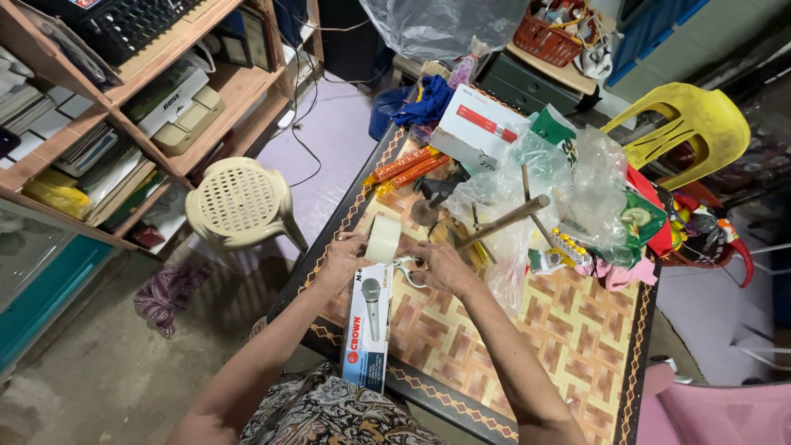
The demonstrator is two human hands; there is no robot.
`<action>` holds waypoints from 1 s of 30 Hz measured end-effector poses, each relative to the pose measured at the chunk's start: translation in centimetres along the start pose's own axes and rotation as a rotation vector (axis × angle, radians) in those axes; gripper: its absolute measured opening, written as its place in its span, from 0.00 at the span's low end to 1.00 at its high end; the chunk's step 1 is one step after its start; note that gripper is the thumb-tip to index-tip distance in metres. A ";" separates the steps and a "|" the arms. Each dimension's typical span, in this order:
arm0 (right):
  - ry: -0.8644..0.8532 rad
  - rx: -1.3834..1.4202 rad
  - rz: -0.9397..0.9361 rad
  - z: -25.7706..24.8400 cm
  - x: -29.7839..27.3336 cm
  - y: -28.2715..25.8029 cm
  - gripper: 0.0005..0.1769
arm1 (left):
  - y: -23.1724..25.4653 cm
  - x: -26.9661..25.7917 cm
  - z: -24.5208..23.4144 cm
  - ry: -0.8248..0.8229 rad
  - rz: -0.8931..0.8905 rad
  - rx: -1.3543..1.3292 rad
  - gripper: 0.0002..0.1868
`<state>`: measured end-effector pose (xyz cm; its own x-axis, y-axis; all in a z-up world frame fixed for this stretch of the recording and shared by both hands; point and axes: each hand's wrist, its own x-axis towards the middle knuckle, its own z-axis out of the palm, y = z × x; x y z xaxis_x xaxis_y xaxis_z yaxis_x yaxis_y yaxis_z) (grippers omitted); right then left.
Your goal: Taping a microphone box and wiping down appliance boxes with a cloth.
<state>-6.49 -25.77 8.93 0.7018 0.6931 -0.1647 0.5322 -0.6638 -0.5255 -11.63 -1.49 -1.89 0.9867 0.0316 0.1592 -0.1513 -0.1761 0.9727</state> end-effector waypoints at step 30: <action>0.523 0.394 0.525 16.7 -13.1 6.2 0.15 | -0.8 -3.1 -3.2 0.153 -0.230 -0.693 0.12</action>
<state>-20.28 -34.28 -6.07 0.9930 0.0369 -0.1120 -0.0614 -0.6495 -0.7579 -14.78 1.71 -2.60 0.9863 0.1384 -0.0892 0.0060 0.5110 0.8596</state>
